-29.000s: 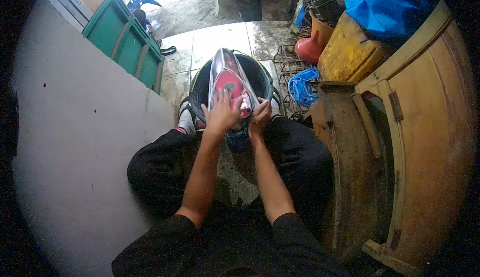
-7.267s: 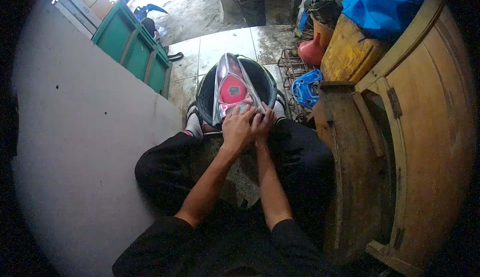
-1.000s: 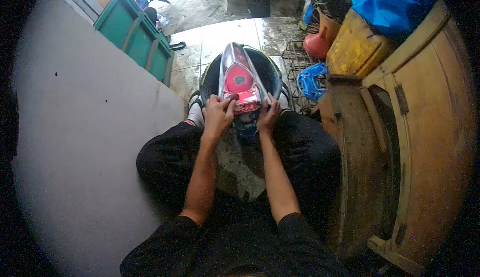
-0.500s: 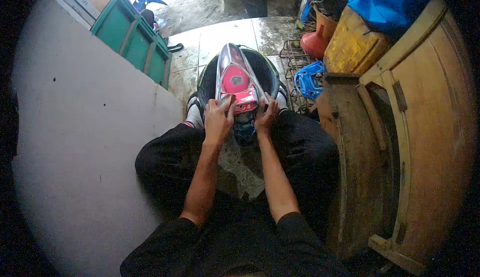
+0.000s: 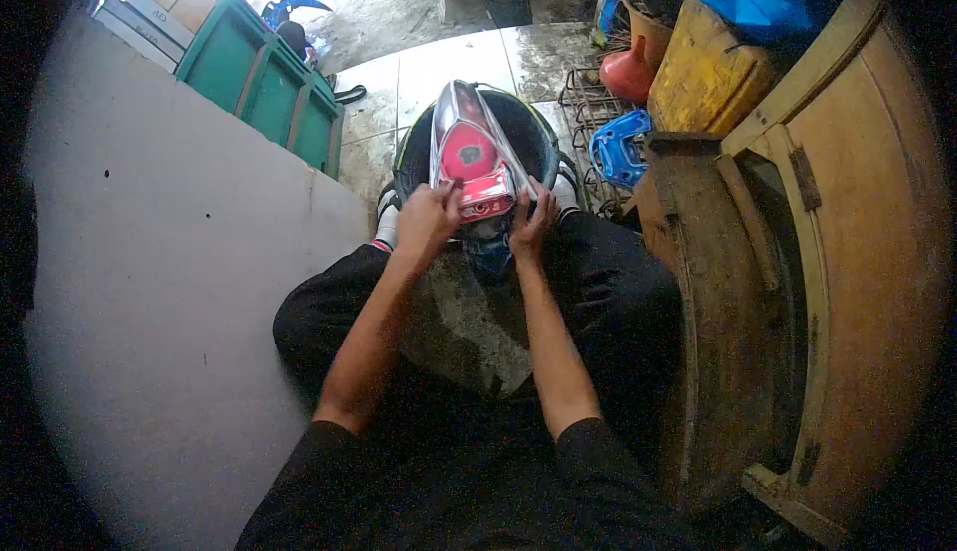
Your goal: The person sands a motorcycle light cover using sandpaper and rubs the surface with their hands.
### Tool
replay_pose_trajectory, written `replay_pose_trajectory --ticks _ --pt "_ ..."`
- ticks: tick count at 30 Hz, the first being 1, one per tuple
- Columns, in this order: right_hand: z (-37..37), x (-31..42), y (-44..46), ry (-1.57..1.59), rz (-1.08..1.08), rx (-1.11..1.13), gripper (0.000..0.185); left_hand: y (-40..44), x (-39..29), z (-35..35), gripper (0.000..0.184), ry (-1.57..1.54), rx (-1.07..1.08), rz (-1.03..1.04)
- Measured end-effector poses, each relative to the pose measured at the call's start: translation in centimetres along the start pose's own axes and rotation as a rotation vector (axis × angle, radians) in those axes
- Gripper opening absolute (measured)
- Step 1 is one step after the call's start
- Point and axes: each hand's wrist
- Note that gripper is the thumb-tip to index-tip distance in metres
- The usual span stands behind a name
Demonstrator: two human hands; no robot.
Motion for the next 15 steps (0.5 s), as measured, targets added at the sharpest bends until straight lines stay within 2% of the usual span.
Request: replay_pose_trajectory --ticks 4,6,10,12,15 --pt "0.0 0.3 0.4 -0.011 0.024 0.016 0.037 -0.2 0.5 -0.8 0.031 -0.036 0.103 0.086" --pt "-0.1 0.4 0.2 -0.004 0.031 0.017 0.037 0.7 1.1 -1.3 0.034 -0.012 0.086 0.014" --pt "-0.2 0.0 0.2 -0.001 0.009 0.036 0.037 -1.2 0.8 -0.1 0.031 -0.140 0.002 0.046" --pt "-0.1 0.2 0.4 0.019 -0.022 0.008 0.037 -0.2 1.3 -0.4 0.028 -0.063 -0.065 -0.093" --pt "-0.4 0.6 0.6 0.019 0.031 0.035 0.038 0.1 2.0 0.7 0.027 -0.153 -0.060 -0.066"
Point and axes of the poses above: each hand's wrist, its own y-axis towards the middle knuckle, its own z-axis out of the palm, x = y × z, and after that the axes turned 13 degrees about -z, right-handed
